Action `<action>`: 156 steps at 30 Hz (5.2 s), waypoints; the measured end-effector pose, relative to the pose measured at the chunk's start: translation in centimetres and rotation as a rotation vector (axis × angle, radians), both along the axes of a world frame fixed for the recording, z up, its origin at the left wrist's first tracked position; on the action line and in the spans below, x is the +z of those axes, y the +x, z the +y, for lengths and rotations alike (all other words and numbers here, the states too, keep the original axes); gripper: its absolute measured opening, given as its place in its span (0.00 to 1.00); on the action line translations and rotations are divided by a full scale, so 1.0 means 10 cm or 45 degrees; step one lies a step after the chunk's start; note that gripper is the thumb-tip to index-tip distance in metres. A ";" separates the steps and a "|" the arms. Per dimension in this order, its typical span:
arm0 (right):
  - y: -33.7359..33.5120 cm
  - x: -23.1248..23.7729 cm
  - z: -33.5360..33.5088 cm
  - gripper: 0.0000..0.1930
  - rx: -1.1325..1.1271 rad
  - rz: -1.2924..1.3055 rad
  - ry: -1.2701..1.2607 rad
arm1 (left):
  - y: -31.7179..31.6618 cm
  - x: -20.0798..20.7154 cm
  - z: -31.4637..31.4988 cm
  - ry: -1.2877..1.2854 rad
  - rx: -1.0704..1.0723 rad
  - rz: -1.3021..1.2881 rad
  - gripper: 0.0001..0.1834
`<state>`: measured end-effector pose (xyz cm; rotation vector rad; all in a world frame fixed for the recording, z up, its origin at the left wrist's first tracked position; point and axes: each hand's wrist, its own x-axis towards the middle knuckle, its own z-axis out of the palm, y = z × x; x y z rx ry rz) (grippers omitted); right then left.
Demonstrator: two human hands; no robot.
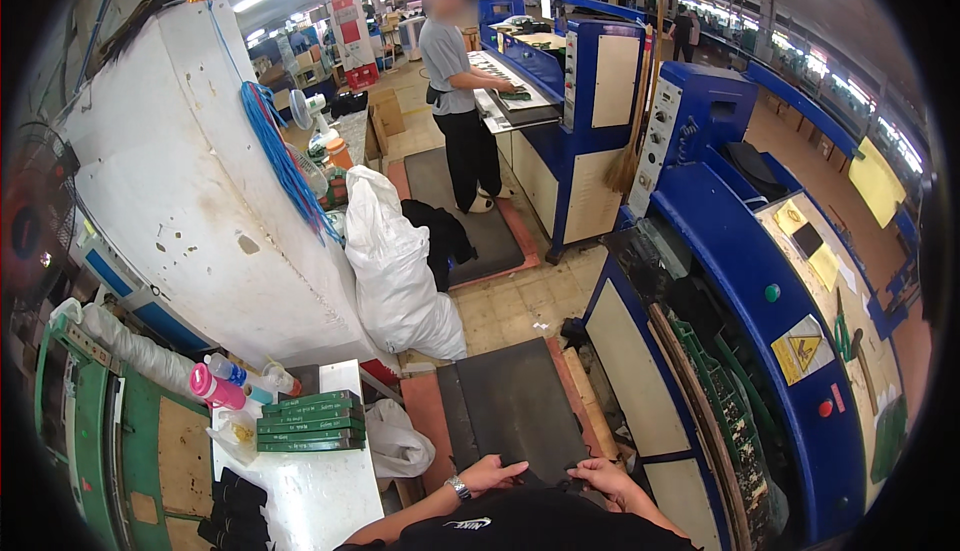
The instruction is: The worker uses a metal die and an industrial press to cut shoe components from a sheet of black material.
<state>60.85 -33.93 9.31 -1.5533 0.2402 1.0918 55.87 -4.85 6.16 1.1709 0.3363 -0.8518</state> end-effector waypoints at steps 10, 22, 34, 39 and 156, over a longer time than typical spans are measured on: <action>-0.05 0.21 0.07 0.09 -0.361 0.245 0.237 | 0.02 0.23 -0.15 -0.499 0.236 0.049 0.21; -0.35 0.11 -0.30 0.11 -0.520 0.372 0.587 | 0.03 0.26 -0.05 -0.555 0.137 0.101 0.10; 0.22 0.44 -0.11 0.14 0.063 -0.355 0.007 | 0.58 0.65 -0.52 -0.219 -0.647 -0.476 0.15; 0.18 0.79 0.16 0.16 0.377 -0.892 -0.383 | 0.55 0.60 -0.77 -0.110 -0.759 -0.380 0.25; -0.18 1.19 0.17 0.09 0.545 -1.379 -0.104 | 0.29 0.34 -0.56 -0.191 -0.447 0.020 0.20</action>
